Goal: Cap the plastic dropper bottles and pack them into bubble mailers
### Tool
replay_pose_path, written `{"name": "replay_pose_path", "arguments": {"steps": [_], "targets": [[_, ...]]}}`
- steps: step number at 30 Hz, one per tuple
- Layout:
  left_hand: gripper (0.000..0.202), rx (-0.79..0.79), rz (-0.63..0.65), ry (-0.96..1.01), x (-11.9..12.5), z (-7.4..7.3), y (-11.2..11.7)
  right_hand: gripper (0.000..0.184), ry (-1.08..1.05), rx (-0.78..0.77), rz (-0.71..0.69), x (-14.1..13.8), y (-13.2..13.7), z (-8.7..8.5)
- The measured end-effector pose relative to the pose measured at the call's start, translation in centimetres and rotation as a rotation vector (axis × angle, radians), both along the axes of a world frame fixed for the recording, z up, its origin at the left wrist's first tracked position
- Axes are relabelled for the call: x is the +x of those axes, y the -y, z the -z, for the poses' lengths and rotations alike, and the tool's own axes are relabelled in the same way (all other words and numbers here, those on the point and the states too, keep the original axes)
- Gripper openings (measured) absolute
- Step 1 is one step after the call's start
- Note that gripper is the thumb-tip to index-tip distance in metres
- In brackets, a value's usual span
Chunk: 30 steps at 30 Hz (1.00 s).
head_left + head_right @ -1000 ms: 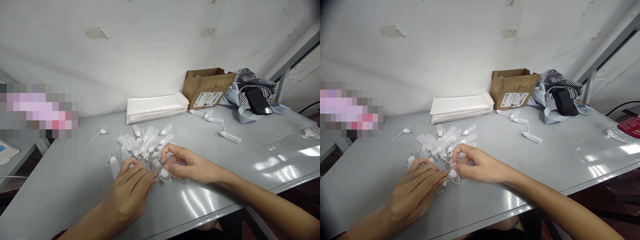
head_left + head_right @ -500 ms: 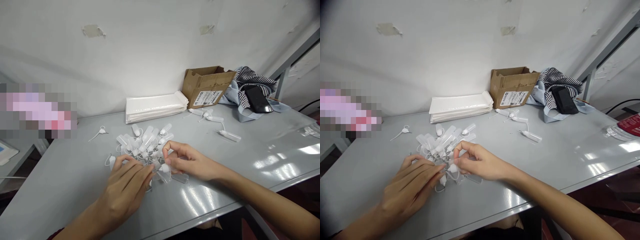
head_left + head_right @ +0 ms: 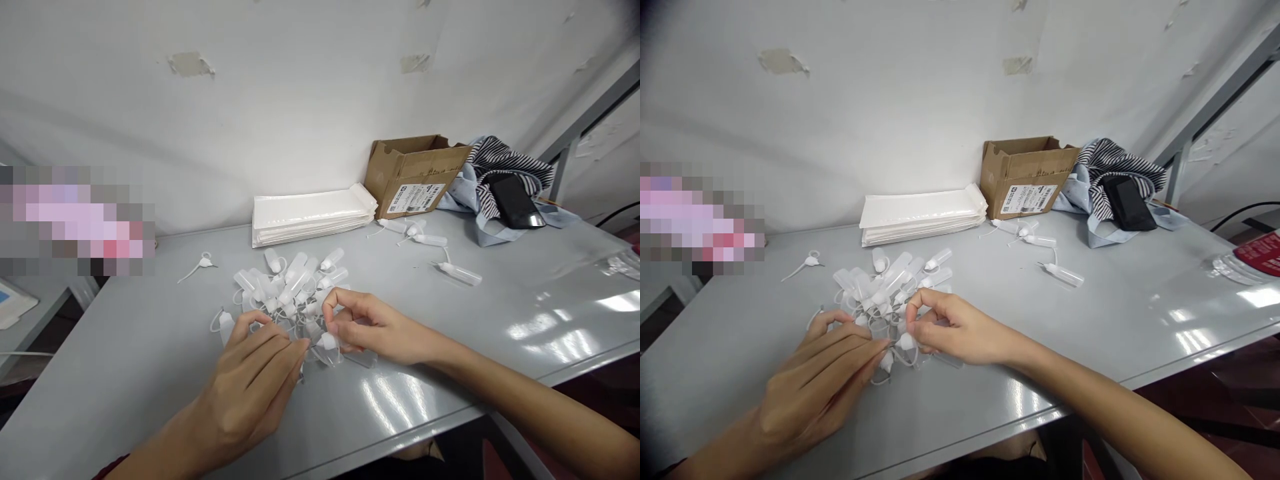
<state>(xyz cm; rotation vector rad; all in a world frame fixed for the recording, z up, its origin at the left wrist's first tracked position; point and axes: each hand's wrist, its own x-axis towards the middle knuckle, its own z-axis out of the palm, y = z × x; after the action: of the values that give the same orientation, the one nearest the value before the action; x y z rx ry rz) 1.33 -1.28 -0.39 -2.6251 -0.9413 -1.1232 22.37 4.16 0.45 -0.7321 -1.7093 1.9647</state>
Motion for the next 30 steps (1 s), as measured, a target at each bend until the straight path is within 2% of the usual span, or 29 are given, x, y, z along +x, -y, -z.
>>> {"name": "replay_pose_path", "arguments": {"steps": [14, 22, 27, 30], "targets": [[0.018, 0.014, 0.010, -0.011, 0.2, 0.0, 0.1, 0.016, -0.037, 0.002, -0.005, -0.3, 0.1, 0.2], [0.016, 0.010, 0.034, -0.062, 0.2, 0.4, 0.0, 0.013, 0.040, 0.031, -0.027, -0.3, 0.1, 0.4], [0.014, 0.001, 0.017, -0.044, 0.3, 0.1, 0.0, 0.015, 0.110, 0.086, -0.029, -0.2, 0.1, -0.3], [0.014, 0.013, -0.014, -0.033, 0.2, -0.1, -0.3, 0.023, 0.177, 0.164, 0.062, 0.5, -0.2, -1.1]]}}
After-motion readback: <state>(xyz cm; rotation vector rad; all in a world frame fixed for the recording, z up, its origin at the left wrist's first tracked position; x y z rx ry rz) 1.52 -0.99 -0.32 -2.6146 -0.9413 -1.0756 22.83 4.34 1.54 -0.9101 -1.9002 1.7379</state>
